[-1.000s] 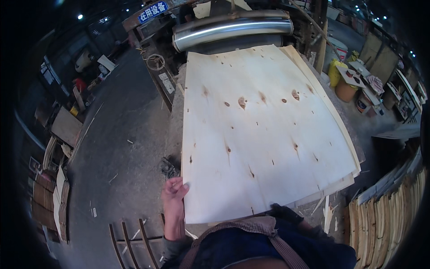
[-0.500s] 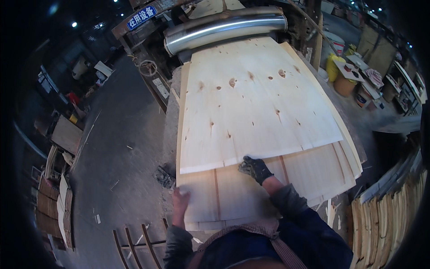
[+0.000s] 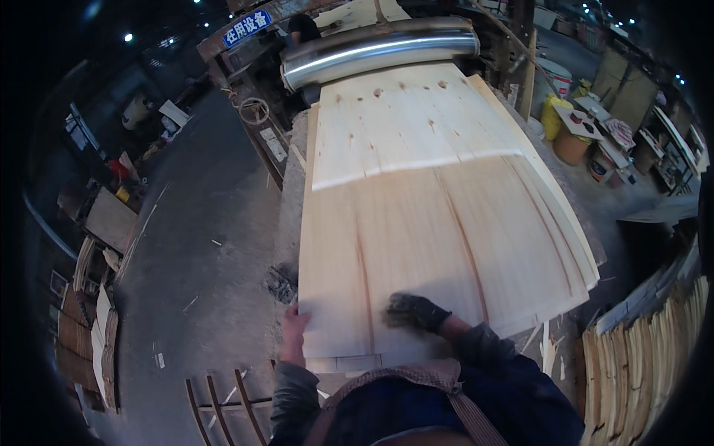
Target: The person feeds several thin wood veneers one at a time into a rolling glue-spreader machine, then picks up a large metal pipe to clear debris from the table.
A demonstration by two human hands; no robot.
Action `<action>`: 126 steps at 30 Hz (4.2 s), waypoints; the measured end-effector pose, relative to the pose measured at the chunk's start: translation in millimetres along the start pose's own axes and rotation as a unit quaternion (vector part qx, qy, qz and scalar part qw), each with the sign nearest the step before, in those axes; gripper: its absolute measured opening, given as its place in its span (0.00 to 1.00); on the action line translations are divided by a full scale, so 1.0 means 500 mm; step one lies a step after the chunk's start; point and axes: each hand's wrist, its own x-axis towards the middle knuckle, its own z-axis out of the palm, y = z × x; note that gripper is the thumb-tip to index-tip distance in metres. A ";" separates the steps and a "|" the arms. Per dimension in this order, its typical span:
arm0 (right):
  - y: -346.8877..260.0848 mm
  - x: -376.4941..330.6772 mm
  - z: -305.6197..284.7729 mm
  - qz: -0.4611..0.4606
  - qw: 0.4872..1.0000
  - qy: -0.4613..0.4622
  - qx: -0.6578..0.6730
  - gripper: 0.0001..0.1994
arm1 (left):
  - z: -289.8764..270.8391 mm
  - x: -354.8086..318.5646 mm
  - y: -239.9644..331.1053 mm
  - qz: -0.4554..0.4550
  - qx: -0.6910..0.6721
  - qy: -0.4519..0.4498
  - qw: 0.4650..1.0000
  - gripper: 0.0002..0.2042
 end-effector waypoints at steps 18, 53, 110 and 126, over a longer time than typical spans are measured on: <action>0.073 -0.261 -0.009 0.011 0.980 0.145 0.132 0.10 | 0.026 -0.133 0.449 0.108 -0.302 -0.111 0.941 0.15; 0.082 -0.173 -0.004 0.061 0.993 -0.001 0.098 0.19 | 0.051 -0.079 0.195 0.150 -0.132 -0.020 0.980 0.14; 0.176 -0.246 -0.171 0.099 0.991 0.092 0.004 0.16 | 0.074 -0.161 0.367 0.070 -0.272 -0.056 0.958 0.15; -0.001 -0.107 -0.032 -0.046 0.981 0.155 0.104 0.11 | -0.019 0.062 0.036 0.166 0.130 0.041 0.977 0.25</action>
